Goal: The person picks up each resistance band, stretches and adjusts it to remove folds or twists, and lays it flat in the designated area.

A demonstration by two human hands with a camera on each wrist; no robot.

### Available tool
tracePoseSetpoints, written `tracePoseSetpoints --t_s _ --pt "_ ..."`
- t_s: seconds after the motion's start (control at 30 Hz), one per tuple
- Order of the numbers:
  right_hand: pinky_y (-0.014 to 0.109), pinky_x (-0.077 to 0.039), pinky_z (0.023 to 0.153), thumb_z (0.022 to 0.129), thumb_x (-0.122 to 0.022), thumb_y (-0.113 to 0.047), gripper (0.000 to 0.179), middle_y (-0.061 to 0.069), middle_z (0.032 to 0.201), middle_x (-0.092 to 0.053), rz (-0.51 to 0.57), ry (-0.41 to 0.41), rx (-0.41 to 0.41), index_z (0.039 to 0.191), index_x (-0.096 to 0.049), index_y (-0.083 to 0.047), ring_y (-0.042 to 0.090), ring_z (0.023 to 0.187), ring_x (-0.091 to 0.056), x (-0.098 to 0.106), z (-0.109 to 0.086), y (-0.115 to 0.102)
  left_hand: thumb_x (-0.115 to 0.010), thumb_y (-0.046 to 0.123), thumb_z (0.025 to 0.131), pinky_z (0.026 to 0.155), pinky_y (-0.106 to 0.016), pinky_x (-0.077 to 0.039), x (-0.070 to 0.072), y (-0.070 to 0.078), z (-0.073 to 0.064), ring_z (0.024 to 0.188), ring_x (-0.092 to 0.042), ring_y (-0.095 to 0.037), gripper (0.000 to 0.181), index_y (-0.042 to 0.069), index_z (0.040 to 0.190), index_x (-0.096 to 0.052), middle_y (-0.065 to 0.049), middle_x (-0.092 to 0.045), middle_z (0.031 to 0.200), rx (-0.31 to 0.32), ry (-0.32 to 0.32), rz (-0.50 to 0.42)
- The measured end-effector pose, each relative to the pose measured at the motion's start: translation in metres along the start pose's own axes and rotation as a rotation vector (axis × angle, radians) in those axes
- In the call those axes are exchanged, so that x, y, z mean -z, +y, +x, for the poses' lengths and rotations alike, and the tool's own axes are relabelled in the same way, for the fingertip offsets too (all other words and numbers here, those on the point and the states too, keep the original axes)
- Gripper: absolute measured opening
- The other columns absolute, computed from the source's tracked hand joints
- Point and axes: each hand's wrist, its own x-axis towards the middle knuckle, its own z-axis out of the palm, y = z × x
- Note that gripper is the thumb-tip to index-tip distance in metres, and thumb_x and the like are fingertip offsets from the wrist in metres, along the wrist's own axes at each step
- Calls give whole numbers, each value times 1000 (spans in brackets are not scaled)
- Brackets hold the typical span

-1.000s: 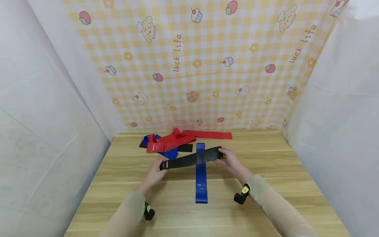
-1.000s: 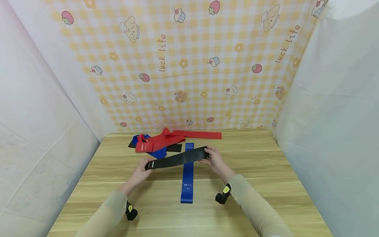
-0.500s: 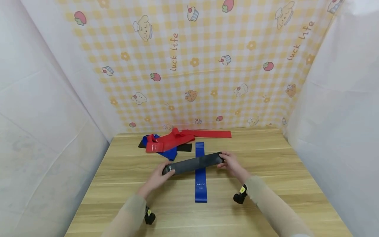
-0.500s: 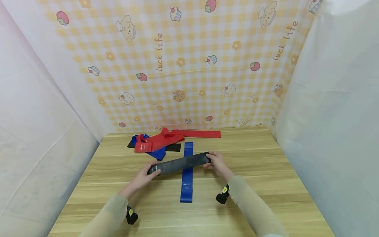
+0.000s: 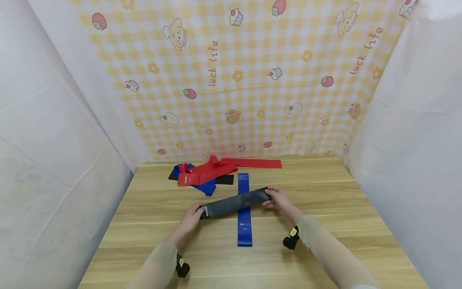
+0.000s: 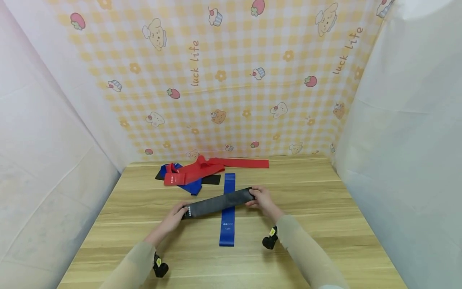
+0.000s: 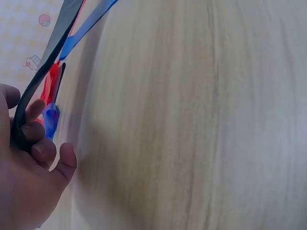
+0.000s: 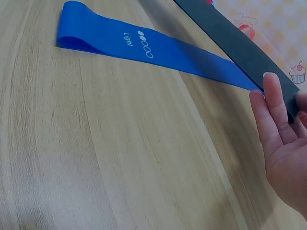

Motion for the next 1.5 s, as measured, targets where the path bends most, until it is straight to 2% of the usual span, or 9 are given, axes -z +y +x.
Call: tracePoseSetpoints --t_s 0.13,0.3,0.43,0.57,0.73,1.03,1.27,1.4,1.5 --pt "36 -57 71 103 -45 -12 50 35 137 -37 -14 1 -4 144 -26 10 15 61 -65 -1 1 0 -42 18 101 101 -50 -35 -2 -3 -1 120 -49 -35 37 -2 128 -57 -21 -55 130 29 6 -4" --pt "38 -56 74 101 -47 -6 46 29 119 -53 11 4 -7 140 -32 12 16 65 -67 -2 2 -2 -39 14 100 97 -47 -37 -4 -6 -2 112 -52 -33 36 0 125 -59 -19 -59 123 44 9 -28" --pt "37 -56 77 99 -49 0 36 20 105 -62 25 -2 -17 131 -42 13 18 72 -69 -2 2 -3 -37 14 99 93 -44 -38 -6 -8 -4 105 -53 -28 36 2 123 -61 -16 -61 118 75 0 -46" --pt "39 -53 85 97 -49 5 31 21 107 -63 26 -30 -22 126 -47 15 20 81 -69 -3 2 -3 -37 14 97 90 -42 -39 -6 -10 -5 102 -54 -26 35 4 120 -62 -15 -62 114 84 -2 -55" --pt "43 -48 93 98 -47 4 34 24 117 -58 26 -67 -28 130 -43 16 25 93 -67 -3 3 -3 -37 11 97 90 -40 -38 -5 -11 -7 101 -53 -26 35 4 119 -62 -14 -61 114 100 -1 -69" --pt "43 -53 84 99 -51 -3 30 15 105 -65 -7 -9 -38 126 -48 9 22 78 -69 -3 5 -2 -36 8 94 90 -39 -37 -4 -12 -4 102 -51 -28 36 3 120 -61 -15 -59 115 107 -22 -106" --pt "43 -55 79 98 -53 -6 35 19 114 -61 -1 21 -40 130 -47 8 20 70 -67 -7 4 0 -35 13 98 89 -37 -36 -1 -17 -2 105 -50 -25 38 4 123 -61 -13 -59 118 171 -40 -199" --pt "41 -56 77 98 -54 -7 36 19 118 -59 -17 30 -41 130 -47 8 21 70 -66 -10 6 2 -35 13 98 89 -38 -37 -1 -19 -1 103 -51 -26 38 3 123 -61 -14 -59 118 170 -42 -205" --pt "39 -56 75 98 -55 -9 36 15 113 -61 -21 44 -44 129 -49 7 20 70 -65 -11 9 2 -34 13 97 90 -38 -37 -1 -19 -2 104 -51 -26 38 4 123 -60 -14 -58 119 174 -41 -201"
